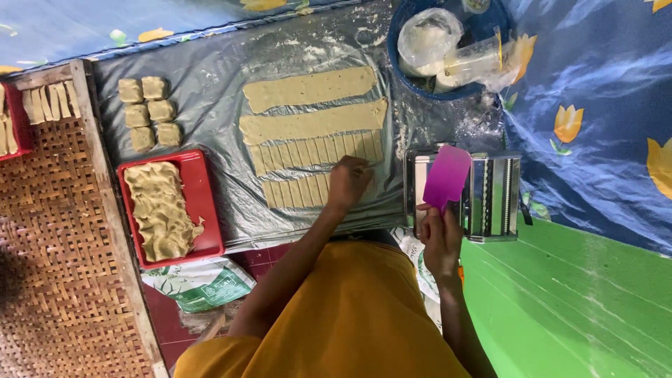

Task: Cutting sheets of prepared dough into small rectangles and placing them into a tray.

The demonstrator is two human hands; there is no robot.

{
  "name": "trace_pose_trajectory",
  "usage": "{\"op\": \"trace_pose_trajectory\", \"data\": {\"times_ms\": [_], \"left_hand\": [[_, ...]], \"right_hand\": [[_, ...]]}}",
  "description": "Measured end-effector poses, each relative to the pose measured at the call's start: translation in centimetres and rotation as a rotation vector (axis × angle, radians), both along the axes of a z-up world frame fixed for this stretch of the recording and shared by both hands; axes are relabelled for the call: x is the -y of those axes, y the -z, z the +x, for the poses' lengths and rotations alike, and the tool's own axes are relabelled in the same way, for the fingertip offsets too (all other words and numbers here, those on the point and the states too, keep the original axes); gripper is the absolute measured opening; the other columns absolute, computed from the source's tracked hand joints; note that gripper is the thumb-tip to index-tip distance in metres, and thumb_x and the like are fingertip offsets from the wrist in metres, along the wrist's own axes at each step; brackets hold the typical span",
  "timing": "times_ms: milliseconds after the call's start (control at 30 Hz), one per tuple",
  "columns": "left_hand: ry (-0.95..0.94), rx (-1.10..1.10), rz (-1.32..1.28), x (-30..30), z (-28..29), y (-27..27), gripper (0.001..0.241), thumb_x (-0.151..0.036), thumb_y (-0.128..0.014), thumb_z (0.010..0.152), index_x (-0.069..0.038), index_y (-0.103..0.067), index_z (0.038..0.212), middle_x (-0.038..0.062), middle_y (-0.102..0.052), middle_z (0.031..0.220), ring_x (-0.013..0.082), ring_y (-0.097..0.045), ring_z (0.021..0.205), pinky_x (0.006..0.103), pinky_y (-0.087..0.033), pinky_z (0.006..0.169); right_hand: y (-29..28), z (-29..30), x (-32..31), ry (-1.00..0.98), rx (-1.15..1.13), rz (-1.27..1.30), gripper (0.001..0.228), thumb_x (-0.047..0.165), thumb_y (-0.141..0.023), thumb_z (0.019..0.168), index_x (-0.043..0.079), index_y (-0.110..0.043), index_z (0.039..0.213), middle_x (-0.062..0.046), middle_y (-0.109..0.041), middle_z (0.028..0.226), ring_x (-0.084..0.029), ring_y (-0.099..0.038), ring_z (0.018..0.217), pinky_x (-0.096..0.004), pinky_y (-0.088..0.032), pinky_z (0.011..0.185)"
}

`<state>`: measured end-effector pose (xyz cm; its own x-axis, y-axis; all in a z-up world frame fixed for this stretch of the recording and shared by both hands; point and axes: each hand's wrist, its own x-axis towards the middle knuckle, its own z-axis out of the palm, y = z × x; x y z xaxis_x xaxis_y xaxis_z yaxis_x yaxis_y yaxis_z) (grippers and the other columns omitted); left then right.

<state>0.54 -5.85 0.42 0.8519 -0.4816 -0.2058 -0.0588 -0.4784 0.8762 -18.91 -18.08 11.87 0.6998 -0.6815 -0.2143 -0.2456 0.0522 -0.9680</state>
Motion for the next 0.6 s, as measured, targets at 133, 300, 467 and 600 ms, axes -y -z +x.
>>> {"op": "trace_pose_trajectory", "data": {"times_ms": [133,300,467,600], "left_hand": [[0.080,0.232,0.075,2.3,-0.8,5.2,0.019,-0.013,-0.069,0.086,-0.005,-0.073,0.102,0.015,-0.065,0.097,0.0441,-0.071,0.081,0.0524,-0.061,0.068],[0.157,0.509,0.217,2.6,0.1,2.8,0.013,-0.011,-0.073,0.085,-0.004,-0.069,0.096,0.011,-0.060,0.097,0.0336,-0.068,0.091,0.0428,-0.060,0.074],[0.225,0.632,0.265,2.3,0.3,2.7,0.006,-0.014,-0.073,0.086,-0.010,-0.069,0.087,0.006,-0.057,0.091,0.0277,-0.065,0.089,0.0359,-0.055,0.073],[0.237,0.728,0.279,2.3,0.4,2.6,0.005,-0.013,-0.073,0.084,-0.011,-0.070,0.080,0.006,-0.060,0.084,0.0235,-0.063,0.088,0.0326,-0.054,0.075]], "right_hand": [[-0.6,1.0,-0.2,-0.016,0.045,0.004,0.031,0.013,-0.040,0.110,-0.003,-0.066,0.102,-0.001,-0.039,0.049,-0.010,-0.042,0.044,-0.022,-0.036,0.046],[-1.7,1.5,-0.3,-0.049,0.081,0.038,0.031,0.013,-0.038,0.110,-0.003,-0.064,0.104,0.000,-0.036,0.051,-0.007,-0.037,0.044,-0.021,-0.031,0.046],[-1.3,1.5,0.0,-0.034,0.077,0.001,0.030,0.012,-0.040,0.110,-0.003,-0.066,0.103,-0.002,-0.038,0.051,-0.010,-0.038,0.043,-0.023,-0.034,0.046],[-1.9,1.7,0.3,-0.028,0.081,0.013,0.030,0.012,-0.040,0.110,-0.002,-0.065,0.103,-0.001,-0.038,0.051,-0.009,-0.037,0.043,-0.023,-0.033,0.045]]}}
